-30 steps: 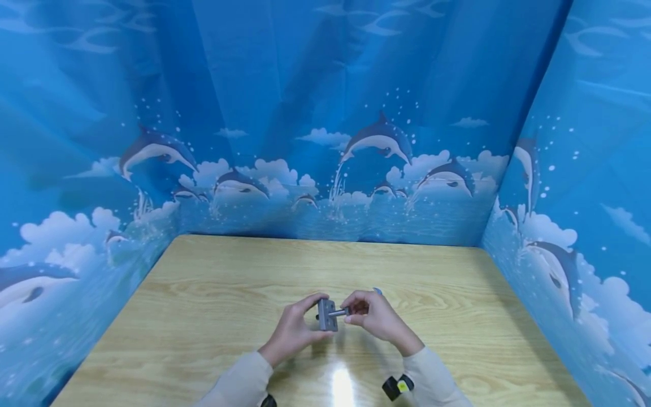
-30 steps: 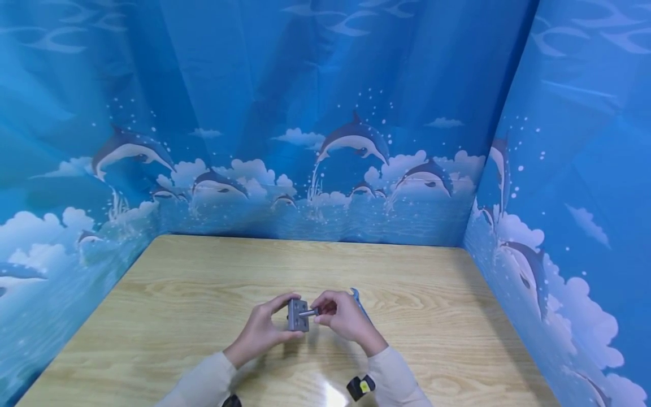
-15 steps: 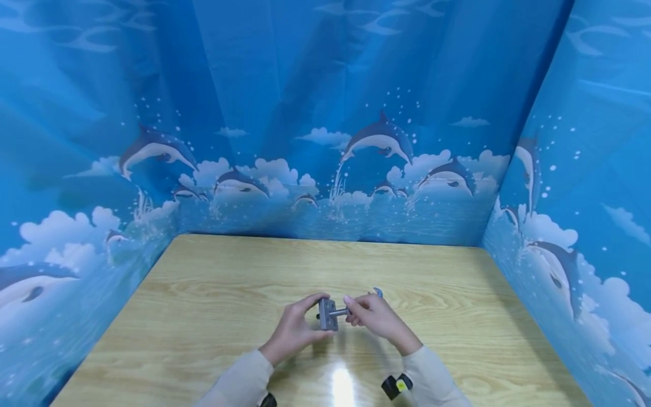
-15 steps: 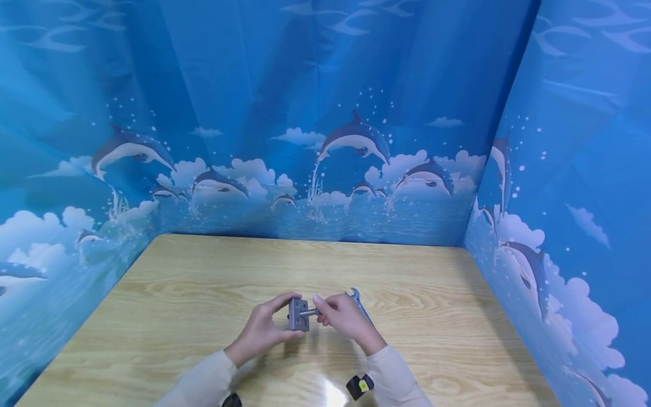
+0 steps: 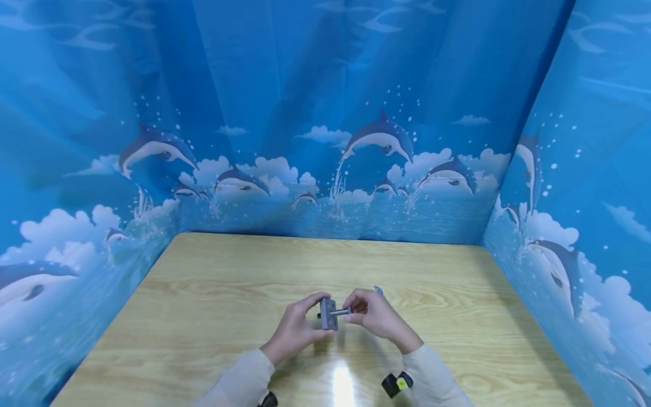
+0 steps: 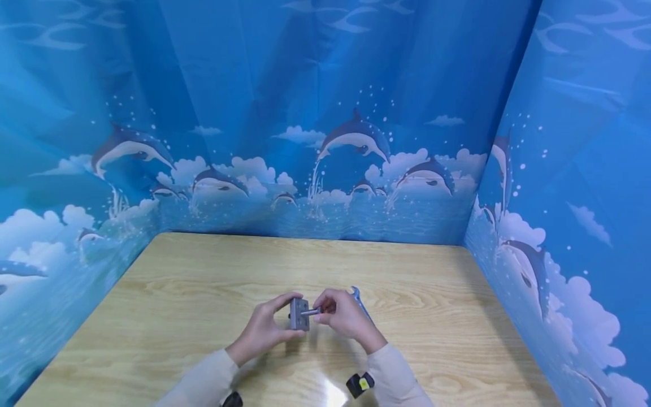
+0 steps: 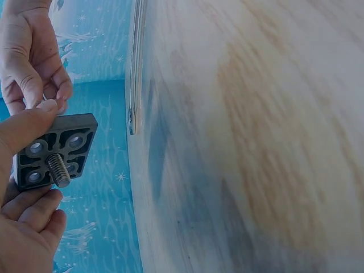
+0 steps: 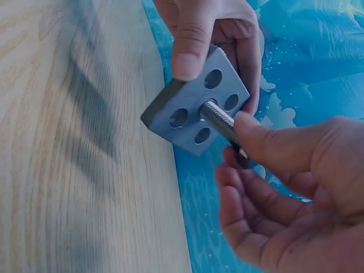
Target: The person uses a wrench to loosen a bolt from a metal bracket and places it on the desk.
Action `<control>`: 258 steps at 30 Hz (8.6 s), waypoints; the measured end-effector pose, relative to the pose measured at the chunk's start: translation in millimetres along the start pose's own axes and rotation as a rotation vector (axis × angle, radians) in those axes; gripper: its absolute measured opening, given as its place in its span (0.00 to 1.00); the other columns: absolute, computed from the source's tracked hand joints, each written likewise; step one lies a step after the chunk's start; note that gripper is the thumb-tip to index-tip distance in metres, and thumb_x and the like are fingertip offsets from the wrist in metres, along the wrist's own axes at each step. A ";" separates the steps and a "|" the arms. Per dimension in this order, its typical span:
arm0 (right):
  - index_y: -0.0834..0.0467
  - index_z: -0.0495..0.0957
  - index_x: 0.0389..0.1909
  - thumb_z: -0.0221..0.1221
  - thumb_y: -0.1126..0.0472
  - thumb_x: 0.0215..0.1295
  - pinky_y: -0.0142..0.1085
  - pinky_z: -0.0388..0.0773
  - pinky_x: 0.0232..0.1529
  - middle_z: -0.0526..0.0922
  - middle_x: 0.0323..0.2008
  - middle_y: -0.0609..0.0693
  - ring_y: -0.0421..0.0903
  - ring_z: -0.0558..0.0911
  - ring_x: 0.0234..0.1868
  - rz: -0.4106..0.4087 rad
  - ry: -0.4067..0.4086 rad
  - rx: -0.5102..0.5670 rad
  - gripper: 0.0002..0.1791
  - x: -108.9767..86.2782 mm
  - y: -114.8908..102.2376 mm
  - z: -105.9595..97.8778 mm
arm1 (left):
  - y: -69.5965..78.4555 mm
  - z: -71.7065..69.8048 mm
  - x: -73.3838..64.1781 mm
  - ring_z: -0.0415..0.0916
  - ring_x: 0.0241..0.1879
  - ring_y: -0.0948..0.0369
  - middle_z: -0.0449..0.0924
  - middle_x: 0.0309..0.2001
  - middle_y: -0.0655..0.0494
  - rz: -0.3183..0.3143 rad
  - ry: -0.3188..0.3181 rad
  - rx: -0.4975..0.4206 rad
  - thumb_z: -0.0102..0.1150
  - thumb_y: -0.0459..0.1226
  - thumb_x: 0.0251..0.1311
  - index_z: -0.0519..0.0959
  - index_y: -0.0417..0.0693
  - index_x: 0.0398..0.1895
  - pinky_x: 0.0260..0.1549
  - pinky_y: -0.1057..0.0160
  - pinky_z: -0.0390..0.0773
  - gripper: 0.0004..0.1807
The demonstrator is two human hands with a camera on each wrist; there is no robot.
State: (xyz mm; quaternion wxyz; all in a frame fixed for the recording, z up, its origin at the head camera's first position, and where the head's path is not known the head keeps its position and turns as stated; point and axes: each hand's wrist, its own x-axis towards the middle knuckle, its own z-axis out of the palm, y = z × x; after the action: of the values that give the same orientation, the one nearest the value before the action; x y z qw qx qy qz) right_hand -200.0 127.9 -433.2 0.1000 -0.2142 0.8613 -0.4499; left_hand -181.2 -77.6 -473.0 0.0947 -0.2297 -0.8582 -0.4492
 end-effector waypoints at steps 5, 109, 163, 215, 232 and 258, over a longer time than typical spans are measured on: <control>0.55 0.77 0.34 0.61 0.68 0.51 0.31 0.78 0.33 0.78 0.30 0.48 0.43 0.75 0.31 -0.005 0.025 -0.007 0.09 0.5 -1.7 1.2 | 1.3 -1.9 1.0 0.70 0.53 0.59 0.73 0.53 0.56 0.010 0.021 -0.017 0.75 0.38 0.28 0.68 0.59 0.55 0.54 0.59 0.70 0.42; 0.53 0.77 0.26 0.43 0.41 0.64 0.33 0.74 0.21 0.77 0.20 0.48 0.52 0.77 0.24 0.016 0.016 -0.041 0.23 -4.1 7.3 -4.4 | -1.3 3.4 0.2 0.70 0.53 0.60 0.74 0.51 0.60 -0.029 -0.028 -0.053 0.74 0.42 0.29 0.69 0.57 0.54 0.54 0.58 0.70 0.40; 0.54 0.79 0.27 0.52 0.44 0.60 0.33 0.76 0.21 0.78 0.20 0.46 0.44 0.76 0.22 0.029 -0.024 -0.042 0.18 -2.0 0.6 -10.4 | 4.6 -3.5 5.4 0.69 0.54 0.58 0.73 0.53 0.55 -0.091 0.018 -0.061 0.75 0.38 0.26 0.69 0.58 0.54 0.55 0.58 0.69 0.42; 0.53 0.79 0.31 0.56 0.44 0.55 0.33 0.76 0.22 0.78 0.22 0.44 0.44 0.76 0.25 0.040 0.050 -0.044 0.16 -1.6 -2.9 -11.6 | 3.5 -1.6 8.5 0.70 0.53 0.59 0.73 0.53 0.56 -0.024 0.006 -0.043 0.75 0.39 0.28 0.68 0.57 0.55 0.54 0.60 0.69 0.42; 0.56 0.78 0.41 0.54 0.45 0.58 0.32 0.77 0.34 0.80 0.34 0.45 0.39 0.77 0.33 -0.052 0.063 -0.065 0.19 -3.1 -0.2 -9.3 | 1.5 -1.8 3.7 0.70 0.53 0.57 0.73 0.53 0.55 0.004 0.025 -0.048 0.75 0.38 0.28 0.69 0.55 0.54 0.54 0.58 0.70 0.41; 0.51 0.81 0.39 0.64 0.67 0.47 0.30 0.79 0.39 0.79 0.34 0.41 0.38 0.77 0.34 -0.117 0.136 -0.095 0.15 -5.1 -2.4 -6.8 | 1.0 -1.8 3.4 0.70 0.53 0.58 0.73 0.53 0.55 -0.014 0.019 -0.051 0.75 0.39 0.28 0.68 0.58 0.55 0.54 0.55 0.70 0.42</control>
State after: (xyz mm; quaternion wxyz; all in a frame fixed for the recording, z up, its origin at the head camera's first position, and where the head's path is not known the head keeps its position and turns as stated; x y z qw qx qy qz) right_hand -197.2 134.1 -427.4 0.0046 -0.2377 0.8723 -0.4272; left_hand -183.8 -77.6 -470.0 0.0941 -0.2218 -0.8470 -0.4739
